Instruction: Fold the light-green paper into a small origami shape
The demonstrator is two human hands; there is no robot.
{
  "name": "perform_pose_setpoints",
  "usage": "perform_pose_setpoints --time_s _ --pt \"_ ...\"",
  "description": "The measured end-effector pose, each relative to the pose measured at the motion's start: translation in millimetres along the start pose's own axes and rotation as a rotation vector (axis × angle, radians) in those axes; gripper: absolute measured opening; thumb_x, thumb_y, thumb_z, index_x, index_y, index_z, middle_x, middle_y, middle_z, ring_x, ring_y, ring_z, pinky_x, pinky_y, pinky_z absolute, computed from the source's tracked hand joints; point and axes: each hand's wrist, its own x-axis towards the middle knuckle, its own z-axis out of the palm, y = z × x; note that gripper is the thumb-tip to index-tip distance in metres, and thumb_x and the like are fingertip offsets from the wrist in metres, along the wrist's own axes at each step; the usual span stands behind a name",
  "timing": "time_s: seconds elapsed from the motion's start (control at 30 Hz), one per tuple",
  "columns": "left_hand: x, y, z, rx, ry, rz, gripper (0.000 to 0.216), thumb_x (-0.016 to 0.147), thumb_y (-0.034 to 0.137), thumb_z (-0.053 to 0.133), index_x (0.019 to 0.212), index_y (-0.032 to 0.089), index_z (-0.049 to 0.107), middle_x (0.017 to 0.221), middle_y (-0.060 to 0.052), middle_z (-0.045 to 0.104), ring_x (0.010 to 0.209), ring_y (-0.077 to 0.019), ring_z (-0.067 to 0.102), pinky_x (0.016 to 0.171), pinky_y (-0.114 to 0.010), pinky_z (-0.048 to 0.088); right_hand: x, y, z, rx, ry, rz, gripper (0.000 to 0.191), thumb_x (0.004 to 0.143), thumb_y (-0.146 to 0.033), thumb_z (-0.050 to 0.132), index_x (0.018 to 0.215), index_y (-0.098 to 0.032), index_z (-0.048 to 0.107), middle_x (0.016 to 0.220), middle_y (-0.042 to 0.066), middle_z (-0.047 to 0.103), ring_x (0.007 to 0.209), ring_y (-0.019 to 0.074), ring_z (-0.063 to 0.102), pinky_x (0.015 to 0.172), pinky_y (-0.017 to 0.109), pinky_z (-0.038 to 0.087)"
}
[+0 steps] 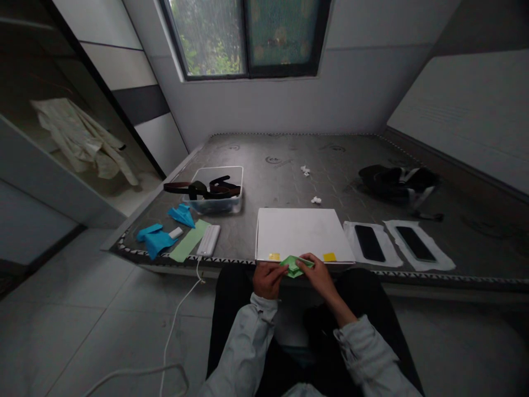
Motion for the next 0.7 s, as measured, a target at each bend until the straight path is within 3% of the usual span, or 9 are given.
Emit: perform_pose_setpoints --time_s 0.2,0.37,0.47,0.7 --pt "-0.6 3.8 -0.6 0.015 -0.006 0.039 0.015 0.088 0.029 0.061 0.081 0.021 0.072 0.073 -0.001 0.075 0.065 -0.0135 0.068 0.066 -0.025 0.052 -0.4 3.8 -1.2 -0.015 0.039 0.007 0.033 0.065 -0.049 0.069 0.076 -0.019 0.06 0.07 0.001 0.061 0.062 0.0191 0.06 0.05 0.031 0.056" --pt "-8.3 0.1 6.2 -0.089 -0.016 -0.137 0.018 0.092 0.024 0.051 0.092 0.018 0.069 0.086 -0.005 0.076 0.078 -0.0149 0.071 0.074 -0.025 0.056 -1.7 -0.5 -0.3 0.003 0.032 0.008 0.036 0.064 -0.052 0.07 0.077 -0.019 0.06 0.072 0.001 0.062 0.064 0.0198 0.062 0.05 0.032 0.057" --pt "-10.3 -2.0 9.1 -0.129 -0.038 -0.191 0.021 0.093 0.026 0.049 0.092 0.018 0.068 0.084 -0.004 0.075 0.077 -0.0145 0.071 0.073 -0.023 0.057 -2.6 -4.2 0.2 0.043 0.01 0.018 0.039 0.063 -0.054 0.071 0.076 -0.02 0.06 0.072 0.001 0.062 0.065 0.0204 0.063 0.052 0.034 0.058" --pt "-7.9 1.6 4.6 -0.109 -0.126 -0.118 0.02 0.092 0.024 0.051 0.087 0.019 0.069 0.082 -0.004 0.074 0.079 -0.0147 0.07 0.077 -0.023 0.056 -3.1 -5.5 -1.3 0.037 0.025 0.057 0.045 0.059 -0.062 0.071 0.069 -0.021 0.054 0.062 -0.002 0.059 0.06 0.0205 0.062 0.052 0.036 0.059"
